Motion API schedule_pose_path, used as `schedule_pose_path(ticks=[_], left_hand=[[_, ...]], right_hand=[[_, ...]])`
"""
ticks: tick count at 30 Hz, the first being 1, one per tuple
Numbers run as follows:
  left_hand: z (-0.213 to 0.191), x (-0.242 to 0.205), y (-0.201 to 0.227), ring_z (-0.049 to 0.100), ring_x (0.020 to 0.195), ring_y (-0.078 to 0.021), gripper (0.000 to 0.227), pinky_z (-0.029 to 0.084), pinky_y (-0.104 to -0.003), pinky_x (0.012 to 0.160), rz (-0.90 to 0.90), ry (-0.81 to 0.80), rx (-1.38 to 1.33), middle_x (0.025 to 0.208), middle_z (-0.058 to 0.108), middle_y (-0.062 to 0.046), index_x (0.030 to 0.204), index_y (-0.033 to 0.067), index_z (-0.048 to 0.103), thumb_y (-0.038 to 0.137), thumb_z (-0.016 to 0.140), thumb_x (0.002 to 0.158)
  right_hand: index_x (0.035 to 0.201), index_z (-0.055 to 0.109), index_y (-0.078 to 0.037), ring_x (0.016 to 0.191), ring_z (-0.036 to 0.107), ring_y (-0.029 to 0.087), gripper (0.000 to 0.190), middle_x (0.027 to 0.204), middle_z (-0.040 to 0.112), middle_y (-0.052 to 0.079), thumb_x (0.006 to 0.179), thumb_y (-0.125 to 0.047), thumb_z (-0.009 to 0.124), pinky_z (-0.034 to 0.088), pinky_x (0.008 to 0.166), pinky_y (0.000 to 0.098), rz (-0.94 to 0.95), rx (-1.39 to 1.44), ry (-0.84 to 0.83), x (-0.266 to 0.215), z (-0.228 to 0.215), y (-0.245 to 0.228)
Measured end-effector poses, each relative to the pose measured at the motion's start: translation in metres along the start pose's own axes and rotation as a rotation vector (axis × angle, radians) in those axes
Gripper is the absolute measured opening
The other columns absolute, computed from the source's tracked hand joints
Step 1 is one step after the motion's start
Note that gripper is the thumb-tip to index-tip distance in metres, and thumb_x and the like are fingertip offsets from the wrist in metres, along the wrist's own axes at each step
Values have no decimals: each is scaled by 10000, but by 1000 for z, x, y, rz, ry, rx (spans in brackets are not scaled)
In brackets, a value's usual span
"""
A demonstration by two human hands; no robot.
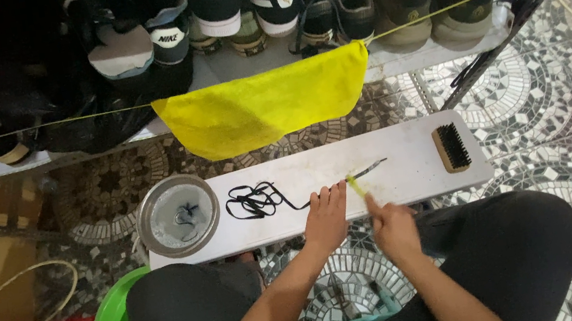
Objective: The person scrubs a black shoelace on a white board using a yellow toothbrush. They repeatedly dip the toothbrush into a metal bowl of soapy water to clean the lace.
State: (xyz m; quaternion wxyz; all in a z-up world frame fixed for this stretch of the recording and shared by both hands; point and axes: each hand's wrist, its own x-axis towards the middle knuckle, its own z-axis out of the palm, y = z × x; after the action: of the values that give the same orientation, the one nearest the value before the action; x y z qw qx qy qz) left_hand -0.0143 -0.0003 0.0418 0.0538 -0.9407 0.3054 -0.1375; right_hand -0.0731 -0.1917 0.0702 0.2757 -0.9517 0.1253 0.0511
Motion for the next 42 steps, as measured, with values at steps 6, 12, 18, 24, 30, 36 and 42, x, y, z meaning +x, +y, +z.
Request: schedule_pose_path(ticks=[6, 12, 18, 24, 30, 36, 42], left_hand=[[11, -3, 3, 475, 1388, -350, 1173, 290, -535, 1173, 13, -9, -67, 1481, 576, -210, 1730, 10, 396, 480, 964, 818], [19, 0, 2, 496, 1379, -344, 1098, 308, -531, 1167, 2, -5, -94, 1475, 586, -203, 1724, 14, 414, 429, 950, 860], [9, 5, -3, 452, 1435, -346, 1060, 316, -524, 1199, 17, -136, -66, 1562, 527, -205, 1757, 20, 340, 463, 872, 955], [15, 2, 1, 423, 1470, -359, 997, 316, -509, 1207, 35, -162, -61, 1611, 473, -222, 1780, 14, 259, 451, 765, 1041], [20, 1, 1, 519, 1369, -326, 1026, 403, -514, 1153, -9, 48, 51, 1554, 580, -120, 1742, 39, 392, 525, 783, 928], [6, 0, 1, 461, 1440, -370, 1098, 336, -546, 1201, 31, -127, -96, 1560, 546, -228, 1754, -15, 330, 473, 876, 935], [19, -4, 2, 476, 1394, -358, 1138, 346, -528, 1168, 42, -51, -31, 1507, 576, -230, 1732, -11, 380, 507, 923, 877]], right_hand=[[1687, 583, -271, 1182, 769, 476, 621, 1162, 820, 281, 1087, -114, 556, 621, 1016, 591, 98, 136, 33, -10, -10, -6], [1399, 822, -89, 1021, 802, 375, 675, 1023, 815, 245, 1209, -611, 440, 601, 907, 507, 349, 189, -32, -14, -50, -42], [1607, 649, -56, 1150, 763, 479, 520, 1304, 798, 303, 1091, -56, 582, 603, 1016, 593, -72, 203, 141, -8, -15, -7], [1325, 790, -39, 1131, 810, 437, 392, 1122, 834, 251, 1200, -311, 536, 650, 890, 533, 201, 190, 5, -6, -23, 7], [1162, 709, -46, 972, 772, 545, 331, 1058, 817, 276, 1162, -327, 535, 567, 864, 602, 180, 136, 51, -2, 22, 11], [1263, 708, -31, 1041, 838, 494, 477, 1019, 822, 314, 1190, -407, 424, 674, 814, 573, 231, -8, -48, -20, -13, -22], [1232, 689, 36, 1018, 844, 484, 545, 990, 805, 321, 1220, -363, 317, 673, 801, 549, 261, -28, -69, -7, 1, -6]])
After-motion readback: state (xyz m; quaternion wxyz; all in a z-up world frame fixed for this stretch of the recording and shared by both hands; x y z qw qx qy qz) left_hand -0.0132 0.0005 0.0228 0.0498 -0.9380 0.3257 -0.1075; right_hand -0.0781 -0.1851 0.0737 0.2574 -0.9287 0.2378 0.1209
